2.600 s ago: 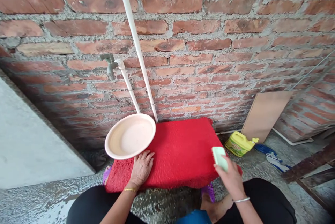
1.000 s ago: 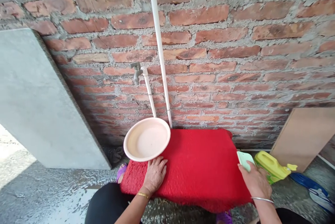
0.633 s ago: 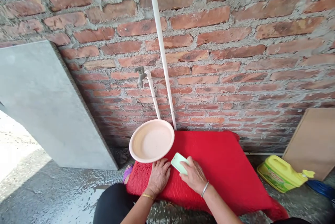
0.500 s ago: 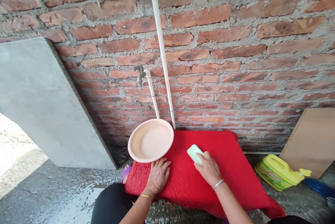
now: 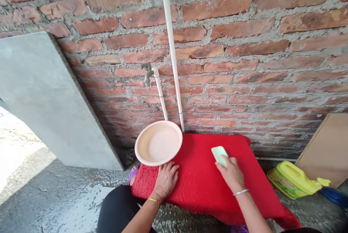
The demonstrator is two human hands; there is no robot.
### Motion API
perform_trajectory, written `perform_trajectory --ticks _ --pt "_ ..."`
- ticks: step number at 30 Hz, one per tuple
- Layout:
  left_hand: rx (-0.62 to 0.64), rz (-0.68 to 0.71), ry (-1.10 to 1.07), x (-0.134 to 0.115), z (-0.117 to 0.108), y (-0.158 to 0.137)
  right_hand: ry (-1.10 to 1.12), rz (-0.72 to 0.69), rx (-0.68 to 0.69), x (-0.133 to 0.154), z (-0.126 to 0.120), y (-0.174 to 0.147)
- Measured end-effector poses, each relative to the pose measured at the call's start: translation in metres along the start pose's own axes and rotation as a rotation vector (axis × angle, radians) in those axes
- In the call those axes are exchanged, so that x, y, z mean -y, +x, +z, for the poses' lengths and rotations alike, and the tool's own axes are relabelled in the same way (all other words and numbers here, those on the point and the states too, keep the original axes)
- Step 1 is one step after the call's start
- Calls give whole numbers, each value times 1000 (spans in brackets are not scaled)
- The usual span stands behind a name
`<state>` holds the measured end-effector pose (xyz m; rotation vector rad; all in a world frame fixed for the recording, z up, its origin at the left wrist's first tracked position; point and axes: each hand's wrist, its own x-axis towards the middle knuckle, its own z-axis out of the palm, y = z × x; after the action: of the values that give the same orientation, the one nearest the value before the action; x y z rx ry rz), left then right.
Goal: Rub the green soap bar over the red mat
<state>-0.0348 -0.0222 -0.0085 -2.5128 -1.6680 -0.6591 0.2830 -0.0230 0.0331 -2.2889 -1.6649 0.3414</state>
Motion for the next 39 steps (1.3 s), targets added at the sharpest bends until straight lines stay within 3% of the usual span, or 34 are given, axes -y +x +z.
perform_trajectory --ticks 3,6,9,15,18,21,24,29,31,32,34,36,38,39 --pt "-18 -1 7 1 1 -1 80 -443 118 64 28 -16" --pt "-27 9 1 2 1 -2 60 -607 161 90 35 -19" --pt "-19 10 -13 3 1 -2 -29 -426 145 66 18 1" --pt "11 -9 -42 2 1 -2 -85 332 14 -58 -41 39" --pt "6 -7 -33 0 0 -1 -63 454 -40 -92 -54 41" --pt "-8 -1 -22 0 0 0 -62 458 -74 -82 -48 40" --pt "-15 1 -16 0 0 -1 -21 309 -50 -36 -25 34" --pt "-14 4 -17 1 -1 -1 130 -415 149 66 26 5" --pt "-18 5 -18 1 -1 -1 131 -593 176 88 34 0" --pt "-19 4 -18 2 -1 -1 118 -616 173 91 34 1" --pt "-17 1 -19 2 0 -2 82 -521 148 79 23 12" --pt "-10 1 -22 2 0 -2 49 -242 102 46 3 29" --pt "-4 2 -22 2 0 -2 39 126 44 2 -20 44" --pt "-3 2 -21 1 1 -2 28 219 20 -21 -31 49"
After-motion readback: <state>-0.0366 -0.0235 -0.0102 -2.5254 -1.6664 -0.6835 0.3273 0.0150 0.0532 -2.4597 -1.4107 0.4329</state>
